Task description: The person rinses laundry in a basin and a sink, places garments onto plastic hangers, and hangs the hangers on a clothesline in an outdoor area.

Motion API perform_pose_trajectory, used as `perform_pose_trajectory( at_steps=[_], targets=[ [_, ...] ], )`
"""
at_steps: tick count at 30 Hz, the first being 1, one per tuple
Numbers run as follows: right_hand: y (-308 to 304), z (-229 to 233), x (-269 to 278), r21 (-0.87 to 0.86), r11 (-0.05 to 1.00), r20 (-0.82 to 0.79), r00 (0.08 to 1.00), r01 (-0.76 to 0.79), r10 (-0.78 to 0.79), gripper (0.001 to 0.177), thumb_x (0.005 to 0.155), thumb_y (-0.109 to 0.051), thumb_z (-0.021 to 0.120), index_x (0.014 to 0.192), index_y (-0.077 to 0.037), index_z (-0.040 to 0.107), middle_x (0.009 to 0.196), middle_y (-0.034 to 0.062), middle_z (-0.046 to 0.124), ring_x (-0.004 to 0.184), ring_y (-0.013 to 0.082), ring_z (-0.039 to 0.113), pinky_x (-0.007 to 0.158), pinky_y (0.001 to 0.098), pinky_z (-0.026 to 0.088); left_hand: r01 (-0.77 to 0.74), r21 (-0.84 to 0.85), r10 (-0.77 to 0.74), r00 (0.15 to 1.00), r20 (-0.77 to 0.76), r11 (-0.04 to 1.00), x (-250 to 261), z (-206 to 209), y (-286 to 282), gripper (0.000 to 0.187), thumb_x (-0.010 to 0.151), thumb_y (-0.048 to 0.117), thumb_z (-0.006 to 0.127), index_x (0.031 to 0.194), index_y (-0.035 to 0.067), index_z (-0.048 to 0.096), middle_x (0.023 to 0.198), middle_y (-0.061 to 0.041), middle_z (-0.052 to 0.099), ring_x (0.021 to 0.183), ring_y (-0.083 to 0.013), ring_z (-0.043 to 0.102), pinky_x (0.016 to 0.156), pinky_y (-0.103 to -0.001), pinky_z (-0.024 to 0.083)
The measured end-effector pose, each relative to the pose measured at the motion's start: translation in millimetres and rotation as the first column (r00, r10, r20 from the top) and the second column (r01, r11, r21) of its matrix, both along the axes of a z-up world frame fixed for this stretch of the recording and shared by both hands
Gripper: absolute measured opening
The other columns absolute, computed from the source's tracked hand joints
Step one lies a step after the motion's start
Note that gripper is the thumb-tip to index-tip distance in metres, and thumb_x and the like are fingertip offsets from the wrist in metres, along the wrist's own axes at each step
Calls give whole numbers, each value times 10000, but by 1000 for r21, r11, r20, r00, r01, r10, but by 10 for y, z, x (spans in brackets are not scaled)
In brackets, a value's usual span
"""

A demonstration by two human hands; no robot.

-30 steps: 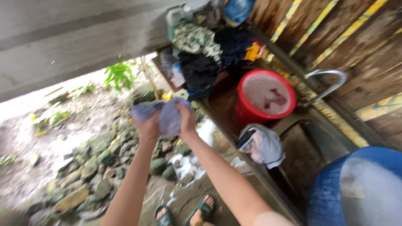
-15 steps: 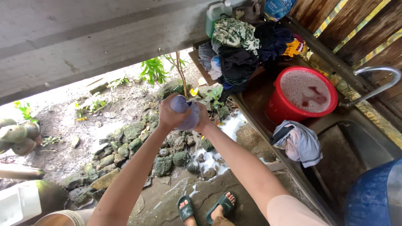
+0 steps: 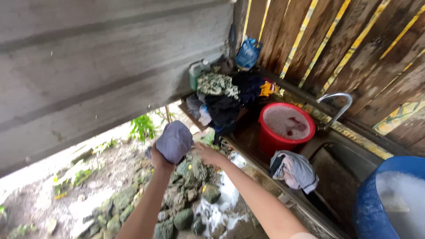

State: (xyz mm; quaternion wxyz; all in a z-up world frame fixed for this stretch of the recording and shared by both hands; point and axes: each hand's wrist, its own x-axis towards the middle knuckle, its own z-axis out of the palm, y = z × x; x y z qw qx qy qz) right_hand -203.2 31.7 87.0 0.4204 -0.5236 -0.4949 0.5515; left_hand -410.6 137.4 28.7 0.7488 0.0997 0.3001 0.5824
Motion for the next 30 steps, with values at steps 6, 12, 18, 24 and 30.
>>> perform_pose_trajectory(
  at_steps=[6,12,18,24,30],
  targets=[
    [273,283,645,450,889,642,661,84,-388,336,809,-135,728,1145,-129,724,1305,138,647,1243,305,599,1072,394,468,-55,-222,49,998,-30,974,685,367,237,625,878,521,616,1366,130,602,1356,-54,662,1212,-277,660,1013,-465,542],
    [1159,598,1675,589,722,311,724,362,-616,227,790,-112,677,1010,-74,722,986,131,734,933,298,750,835,402,593,106,-119,-102,994,37,987,1626,908,541,662,874,591,478,1417,222,564,1424,-16,599,1288,-292,569,1077,-539,431],
    [2237,65,2868,655,694,501,516,298,-695,455,737,-111,783,1160,-2,654,1030,217,683,937,381,682,762,455,548,64,-103,-56,995,83,993,2334,987,964,615,918,556,472,1399,195,598,1426,-17,629,1306,-269,592,1090,-445,471],
    [2550,-138,3046,181,852,606,627,491,-490,602,824,-185,716,1354,18,514,1036,209,733,965,336,711,857,432,561,49,-34,-47,997,63,998,2459,619,1130,522,895,523,518,1262,171,639,1295,-37,670,1215,-271,631,1028,-460,502],
    [2676,-244,3133,117,841,626,619,528,-475,637,781,-43,730,1354,17,460,1233,259,489,817,392,678,630,434,653,80,-39,-84,990,-110,996,2283,664,1144,381,780,464,614,1035,181,638,1100,-39,683,1057,-278,647,851,-480,516]
  ],
)
